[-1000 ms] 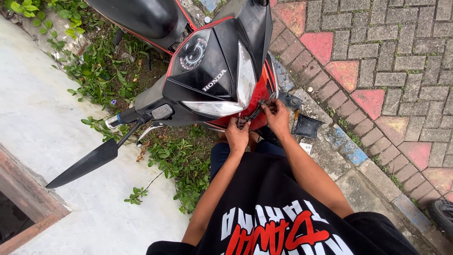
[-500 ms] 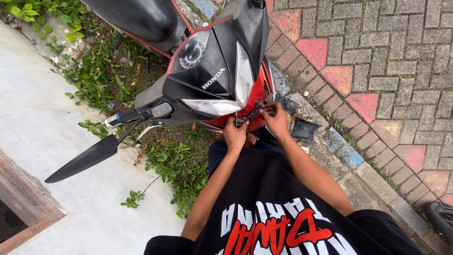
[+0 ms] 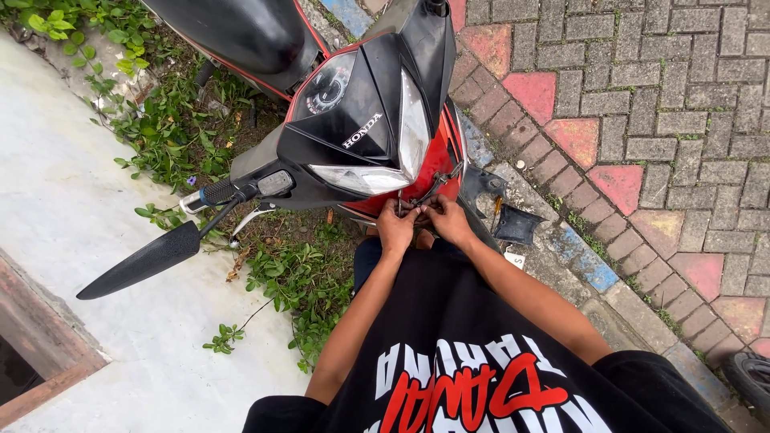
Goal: The person is removing side fairing panels from a motorcycle and then attempting to install a front fairing piece.
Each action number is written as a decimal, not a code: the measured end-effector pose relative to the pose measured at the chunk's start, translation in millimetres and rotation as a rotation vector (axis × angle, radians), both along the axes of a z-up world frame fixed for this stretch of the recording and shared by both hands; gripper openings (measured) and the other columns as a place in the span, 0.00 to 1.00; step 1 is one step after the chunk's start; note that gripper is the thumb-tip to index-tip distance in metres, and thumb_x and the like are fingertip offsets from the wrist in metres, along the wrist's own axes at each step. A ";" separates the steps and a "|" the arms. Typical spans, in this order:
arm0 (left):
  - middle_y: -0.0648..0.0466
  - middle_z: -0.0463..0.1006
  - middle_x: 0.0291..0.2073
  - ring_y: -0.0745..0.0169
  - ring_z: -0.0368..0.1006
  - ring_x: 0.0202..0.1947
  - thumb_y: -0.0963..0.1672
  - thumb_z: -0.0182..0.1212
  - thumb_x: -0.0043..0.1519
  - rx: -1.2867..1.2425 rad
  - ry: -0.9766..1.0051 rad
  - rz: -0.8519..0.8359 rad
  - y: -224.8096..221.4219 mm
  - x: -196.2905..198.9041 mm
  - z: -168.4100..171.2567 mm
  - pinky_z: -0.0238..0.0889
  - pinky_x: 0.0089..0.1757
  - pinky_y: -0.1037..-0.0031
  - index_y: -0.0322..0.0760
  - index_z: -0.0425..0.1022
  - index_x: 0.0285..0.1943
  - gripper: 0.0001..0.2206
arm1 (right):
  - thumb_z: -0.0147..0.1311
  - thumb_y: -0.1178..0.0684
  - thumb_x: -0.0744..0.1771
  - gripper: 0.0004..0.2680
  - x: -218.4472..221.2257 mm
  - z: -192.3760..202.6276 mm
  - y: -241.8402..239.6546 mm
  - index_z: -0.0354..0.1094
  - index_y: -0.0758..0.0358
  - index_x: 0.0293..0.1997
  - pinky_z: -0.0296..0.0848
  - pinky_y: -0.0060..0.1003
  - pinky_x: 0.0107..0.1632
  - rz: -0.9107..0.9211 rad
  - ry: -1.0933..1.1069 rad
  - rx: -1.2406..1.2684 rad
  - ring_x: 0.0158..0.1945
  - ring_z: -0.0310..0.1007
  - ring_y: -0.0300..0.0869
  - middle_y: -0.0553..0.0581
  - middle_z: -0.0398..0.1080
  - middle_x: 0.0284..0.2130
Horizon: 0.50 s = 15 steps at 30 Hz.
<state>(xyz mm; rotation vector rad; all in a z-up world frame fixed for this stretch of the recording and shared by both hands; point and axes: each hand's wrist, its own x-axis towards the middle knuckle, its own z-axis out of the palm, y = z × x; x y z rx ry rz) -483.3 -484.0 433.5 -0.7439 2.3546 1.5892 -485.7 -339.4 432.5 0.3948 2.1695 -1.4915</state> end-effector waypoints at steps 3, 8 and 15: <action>0.45 0.82 0.30 0.48 0.81 0.36 0.41 0.74 0.55 0.029 0.002 -0.045 -3.5 1.0 0.3 0.74 0.33 0.61 0.35 0.77 0.41 0.11 | 0.59 0.46 0.67 0.10 -2.8 -9.6 1.4 0.76 0.60 0.46 0.73 0.54 0.52 -0.020 -0.004 0.026 0.47 0.79 0.58 0.62 0.79 0.37; 0.36 0.82 0.40 0.37 0.79 0.47 0.45 0.70 0.59 -0.142 0.014 -0.177 -4.9 6.3 4.3 0.76 0.42 0.53 0.29 0.77 0.48 0.15 | 0.58 0.46 0.67 0.09 -3.9 -3.2 -2.4 0.76 0.58 0.45 0.73 0.55 0.50 -0.024 -0.001 0.077 0.47 0.78 0.58 0.62 0.78 0.33; 0.35 0.82 0.44 0.36 0.77 0.51 0.46 0.68 0.62 -0.141 0.014 -0.112 -5.0 9.7 -1.0 0.74 0.47 0.51 0.28 0.78 0.50 0.15 | 0.56 0.50 0.69 0.09 -6.2 18.5 -2.1 0.73 0.67 0.46 0.76 0.56 0.43 0.105 0.221 0.110 0.43 0.77 0.67 0.72 0.75 0.35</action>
